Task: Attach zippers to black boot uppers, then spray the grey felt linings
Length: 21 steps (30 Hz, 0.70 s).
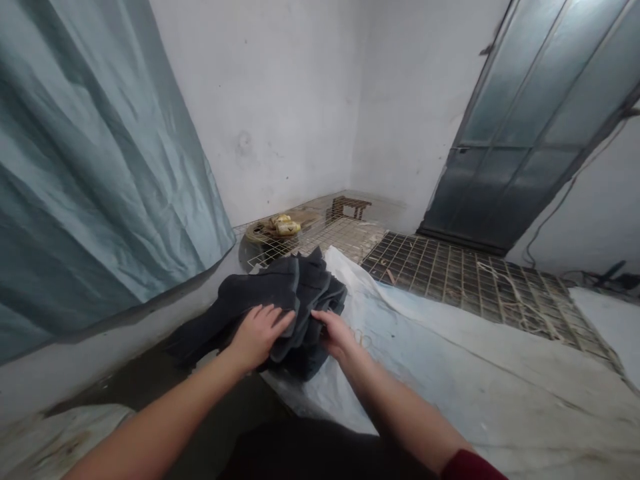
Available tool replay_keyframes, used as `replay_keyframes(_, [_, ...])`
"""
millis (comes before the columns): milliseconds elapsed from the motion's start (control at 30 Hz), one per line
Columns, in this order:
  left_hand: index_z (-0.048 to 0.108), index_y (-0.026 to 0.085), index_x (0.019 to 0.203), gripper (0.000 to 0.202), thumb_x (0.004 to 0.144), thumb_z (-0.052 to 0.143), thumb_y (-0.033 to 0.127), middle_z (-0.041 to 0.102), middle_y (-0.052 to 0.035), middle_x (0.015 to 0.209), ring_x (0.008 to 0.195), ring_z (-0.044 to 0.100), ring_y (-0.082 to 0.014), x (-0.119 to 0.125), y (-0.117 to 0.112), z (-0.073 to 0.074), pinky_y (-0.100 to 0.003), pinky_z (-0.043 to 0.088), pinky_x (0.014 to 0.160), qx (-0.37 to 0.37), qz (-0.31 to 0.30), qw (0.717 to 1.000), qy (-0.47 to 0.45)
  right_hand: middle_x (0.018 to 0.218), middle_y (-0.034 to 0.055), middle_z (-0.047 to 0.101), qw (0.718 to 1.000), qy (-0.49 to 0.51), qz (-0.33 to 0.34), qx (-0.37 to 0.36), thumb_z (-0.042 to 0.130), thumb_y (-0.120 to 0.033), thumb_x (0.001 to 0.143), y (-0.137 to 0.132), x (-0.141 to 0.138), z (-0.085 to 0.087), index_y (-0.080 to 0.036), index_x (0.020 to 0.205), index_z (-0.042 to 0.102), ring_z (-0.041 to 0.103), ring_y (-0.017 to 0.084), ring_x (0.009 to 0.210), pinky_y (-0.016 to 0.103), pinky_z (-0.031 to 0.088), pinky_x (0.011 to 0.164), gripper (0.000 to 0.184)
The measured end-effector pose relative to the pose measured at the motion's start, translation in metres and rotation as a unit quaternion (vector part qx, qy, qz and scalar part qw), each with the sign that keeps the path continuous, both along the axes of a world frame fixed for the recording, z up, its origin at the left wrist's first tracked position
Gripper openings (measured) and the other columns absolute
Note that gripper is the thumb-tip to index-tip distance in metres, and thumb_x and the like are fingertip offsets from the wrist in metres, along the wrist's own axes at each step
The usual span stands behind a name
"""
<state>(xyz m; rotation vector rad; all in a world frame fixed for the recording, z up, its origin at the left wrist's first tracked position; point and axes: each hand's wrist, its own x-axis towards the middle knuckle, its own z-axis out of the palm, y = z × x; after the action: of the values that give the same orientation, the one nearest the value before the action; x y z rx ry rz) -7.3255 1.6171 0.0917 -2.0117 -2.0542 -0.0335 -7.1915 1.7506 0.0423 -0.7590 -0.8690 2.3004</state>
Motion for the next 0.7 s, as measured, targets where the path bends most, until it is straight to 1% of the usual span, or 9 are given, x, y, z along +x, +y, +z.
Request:
replay_keyframes(100, [0.060, 0.015, 0.109, 0.036, 0.075, 0.049, 0.018, 0.064, -0.0075, 0.110, 0.102, 0.058, -0.0204, -0.019, 0.017, 0.033, -0.032, 0.044, 0.090, 0.034, 0.026, 0.998, -0.042, 0.056, 0.0000, 0.061, 0.999, 0.010, 0.034, -0.030, 0.064, -0.024, 0.068, 0.010, -0.008, 0.027, -0.016, 0.073, 0.058, 0.057, 0.015, 0.051, 0.029, 0.048, 0.054, 0.011])
replay_keyframes(233, [0.062, 0.015, 0.102, 0.032, 0.072, 0.055, 0.026, 0.067, -0.0058, 0.103, 0.094, 0.061, -0.0211, -0.028, 0.035, 0.087, -0.033, 0.047, 0.085, 0.098, 0.039, 0.994, -0.030, 0.062, 0.0009, 0.063, 0.997, 0.059, 0.040, -0.037, 0.047, -0.047, 0.082, 0.017, -0.016, 0.068, -0.019, 0.078, 0.058, 0.061, 0.018, 0.059, 0.036, 0.050, 0.060, 0.030])
replay_keyframes(300, [0.062, 0.016, 0.102, 0.033, 0.072, 0.056, 0.028, 0.067, -0.0055, 0.102, 0.095, 0.060, -0.0219, -0.020, 0.037, 0.114, -0.034, 0.046, 0.085, 0.145, 0.034, 0.989, -0.016, 0.069, 0.0014, 0.066, 0.993, 0.111, 0.029, -0.015, 0.036, -0.057, 0.084, 0.016, -0.010, 0.092, -0.021, 0.085, 0.059, 0.062, 0.019, 0.065, 0.038, 0.051, 0.064, 0.043])
replay_keyframes(367, [0.061, 0.016, 0.104, 0.035, 0.074, 0.055, 0.032, 0.066, -0.0057, 0.103, 0.095, 0.060, -0.0220, -0.002, 0.034, 0.141, -0.036, 0.045, 0.085, 0.217, 0.007, 0.976, 0.000, 0.076, 0.0030, 0.067, 0.982, 0.187, 0.027, 0.031, 0.027, -0.064, 0.083, 0.013, 0.008, 0.117, -0.021, 0.092, 0.060, 0.063, 0.020, 0.073, 0.040, 0.050, 0.069, 0.055])
replay_keyframes(467, [0.060, 0.016, 0.103, 0.034, 0.077, 0.051, 0.037, 0.066, -0.0056, 0.099, 0.091, 0.060, -0.0220, 0.037, 0.031, 0.169, -0.037, 0.045, 0.083, 0.335, -0.088, 0.937, 0.050, 0.086, 0.0053, 0.068, 0.950, 0.291, 0.036, 0.110, 0.019, -0.070, 0.080, 0.009, 0.053, 0.147, -0.021, 0.098, 0.061, 0.063, 0.024, 0.086, 0.046, 0.048, 0.077, 0.067])
replay_keyframes(533, [0.059, 0.017, 0.102, 0.028, 0.079, 0.049, 0.030, 0.066, -0.0056, 0.099, 0.092, 0.060, -0.0222, 0.067, 0.035, 0.175, -0.038, 0.045, 0.083, 0.360, -0.185, 0.910, 0.088, 0.096, 0.0053, 0.068, 0.930, 0.338, -0.005, 0.146, 0.019, -0.073, 0.078, 0.004, 0.091, 0.157, -0.024, 0.102, 0.061, 0.060, 0.026, 0.098, 0.049, 0.045, 0.083, 0.069])
replay_keyframes(567, [0.058, 0.017, 0.102, 0.026, 0.079, 0.048, 0.025, 0.066, -0.0054, 0.100, 0.094, 0.059, -0.0222, 0.081, 0.039, 0.174, -0.038, 0.044, 0.084, 0.358, -0.240, 0.897, 0.097, 0.100, 0.0050, 0.067, 0.921, 0.353, -0.040, 0.157, 0.022, -0.073, 0.078, 0.001, 0.112, 0.157, -0.025, 0.104, 0.061, 0.058, 0.026, 0.102, 0.050, 0.043, 0.086, 0.067])
replay_keyframes(633, [0.058, 0.017, 0.100, 0.026, 0.078, 0.045, 0.016, 0.066, -0.0052, 0.101, 0.095, 0.059, -0.0216, 0.108, 0.050, 0.162, -0.038, 0.044, 0.085, 0.350, -0.342, 0.868, 0.083, 0.102, 0.0054, 0.067, 0.913, 0.352, -0.117, 0.168, 0.030, -0.074, 0.075, -0.008, 0.154, 0.150, -0.025, 0.103, 0.062, 0.056, 0.025, 0.106, 0.049, 0.041, 0.091, 0.064])
replay_keyframes(700, [0.057, 0.017, 0.099, 0.026, 0.077, 0.044, 0.016, 0.067, -0.0054, 0.098, 0.093, 0.061, -0.0207, 0.132, 0.066, 0.146, -0.036, 0.046, 0.083, 0.342, -0.419, 0.841, 0.016, 0.097, 0.0073, 0.068, 0.918, 0.314, -0.181, 0.163, 0.040, -0.075, 0.070, -0.023, 0.197, 0.133, -0.022, 0.096, 0.064, 0.056, 0.027, 0.105, 0.047, 0.040, 0.092, 0.064])
